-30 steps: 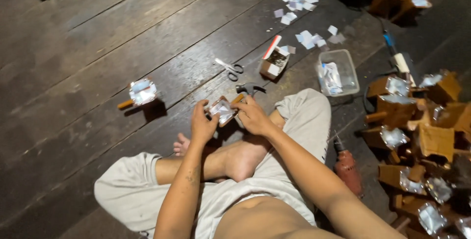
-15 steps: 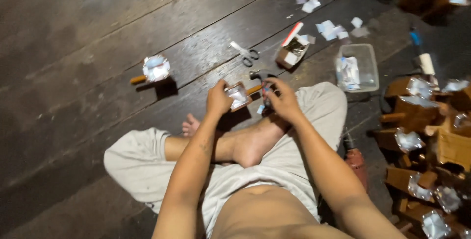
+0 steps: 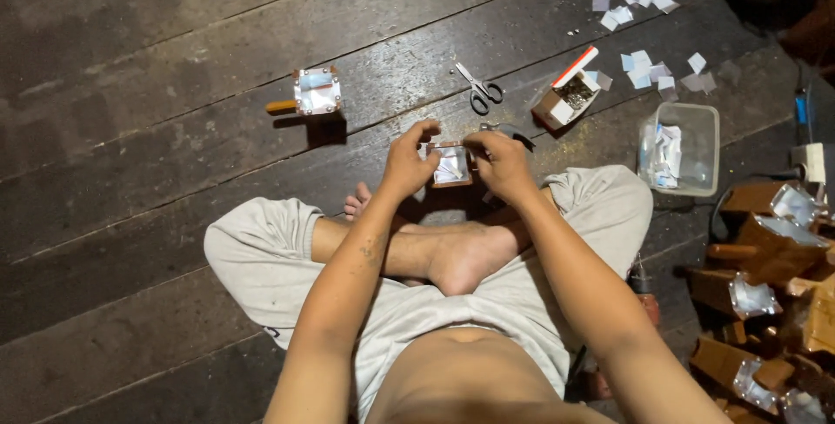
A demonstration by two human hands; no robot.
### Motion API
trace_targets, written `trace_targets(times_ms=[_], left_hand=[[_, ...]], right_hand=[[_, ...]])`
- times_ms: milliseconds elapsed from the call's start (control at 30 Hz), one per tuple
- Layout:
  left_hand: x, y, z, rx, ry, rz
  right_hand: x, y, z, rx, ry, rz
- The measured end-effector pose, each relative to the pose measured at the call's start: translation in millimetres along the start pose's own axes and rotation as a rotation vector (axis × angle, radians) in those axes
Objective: The person sits on the floor assembling small wooden dustpans by attaching metal corner brackets. They use a power drill to drive screws into the brackets and a hammer to tap them into place, handling multiple dustpan units sequentially.
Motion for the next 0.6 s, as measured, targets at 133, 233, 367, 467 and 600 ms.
trace_targets(times_ms=[133, 233, 367, 467, 600], left_hand=[[-1, -4, -1, 0.009, 0.007, 0.077], [-1, -4, -3, 0.043, 0.005, 0.050], [8, -24, -11, 0.089, 0.030, -0.026], [11, -26, -10, 0.128, 0.020, -0.064], [9, -21, -8, 0.186, 0.006, -0.058]], right_hand=[[29, 0, -13, -0.188, -0.039, 0.085], [47, 15, -13, -0.177, -0.106, 0.052], [42, 16, -15, -0.102, -0.126, -0.034], [37, 15, -14, -0.062, -0.124, -0.099], [29, 29, -7, -0.009, -0.025, -0.108]])
Point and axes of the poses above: each hand's wrist, its own z-axis away from the middle knuckle, its own x-axis out of the palm, y = z × x, the point moved 8 cm from there along -z, towards the middle knuckle, and after that the axes turned 6 degrees about -x, right-handed, at the moved point
